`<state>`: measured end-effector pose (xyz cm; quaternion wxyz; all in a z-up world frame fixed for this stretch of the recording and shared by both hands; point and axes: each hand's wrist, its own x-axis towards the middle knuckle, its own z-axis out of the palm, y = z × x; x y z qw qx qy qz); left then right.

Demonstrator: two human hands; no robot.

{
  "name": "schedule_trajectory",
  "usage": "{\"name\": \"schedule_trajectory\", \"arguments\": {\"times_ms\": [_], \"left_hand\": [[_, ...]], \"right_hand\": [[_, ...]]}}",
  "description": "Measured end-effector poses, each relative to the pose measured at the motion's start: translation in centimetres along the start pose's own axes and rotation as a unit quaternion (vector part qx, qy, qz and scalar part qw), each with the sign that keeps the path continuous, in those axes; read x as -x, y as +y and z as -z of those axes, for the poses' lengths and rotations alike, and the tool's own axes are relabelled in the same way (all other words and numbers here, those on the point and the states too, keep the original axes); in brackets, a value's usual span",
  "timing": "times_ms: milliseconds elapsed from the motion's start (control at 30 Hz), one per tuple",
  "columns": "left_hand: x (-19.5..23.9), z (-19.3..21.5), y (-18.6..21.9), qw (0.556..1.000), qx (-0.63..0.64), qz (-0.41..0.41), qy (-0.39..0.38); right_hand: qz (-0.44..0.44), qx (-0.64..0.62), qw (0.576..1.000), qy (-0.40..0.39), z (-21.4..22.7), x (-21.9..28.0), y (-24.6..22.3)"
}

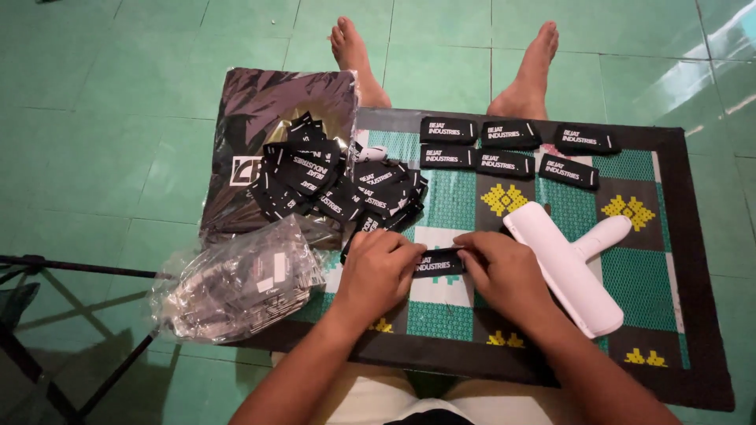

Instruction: The person irons black rectangular labels with white text onto a patterned mat using a white handheld iron. They pick up each label, position it, press the iron over it, and then place the finished label in a row.

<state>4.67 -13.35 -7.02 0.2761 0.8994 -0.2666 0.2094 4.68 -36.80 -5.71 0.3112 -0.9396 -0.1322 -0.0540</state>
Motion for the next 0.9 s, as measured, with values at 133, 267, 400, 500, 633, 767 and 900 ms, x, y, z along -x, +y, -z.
{"name": "schedule_trajectory", "arguments": {"times_ms": [133, 267, 400, 500, 633, 767, 900], "left_hand": [[0.0, 0.0, 0.1, 1.0, -0.014, -0.007, 0.0], [-0.3, 1.6, 0.8, 0.999, -0.018, -0.026, -0.01], [-0.5, 3.8, 1.3, 0.996, -0.004, -0.069, -0.053], [-0.2, 3.3, 1.0, 0.995, -0.013, -0.088, -0.039], [-0.3, 2.9, 0.8, 0.995, 0.004, -0.092, -0.025], [-0.3, 2.7, 1.1, 0.995, 0.033, -0.09, -0.023], [0.0, 2.1, 1.6, 0.993, 0.055, -0.106, -0.024]], "right_hand": [[0.013, 0.003, 1.0, 0.013, -0.7, 0.4, 0.4], [0.067, 0.01, 0.997, 0.045, -1.1, 0.7, 0.8], [0.09, 0.002, 0.995, 0.05, -0.9, 0.6, 0.7], [0.083, 0.002, 0.996, 0.039, -0.7, 0.6, 0.7], [0.084, -0.009, 0.995, 0.046, -0.4, 0.4, 0.2], [0.093, -0.002, 0.994, 0.051, -0.6, 0.5, 0.5], [0.092, 0.014, 0.995, 0.04, -0.5, 0.5, 0.3]]}}
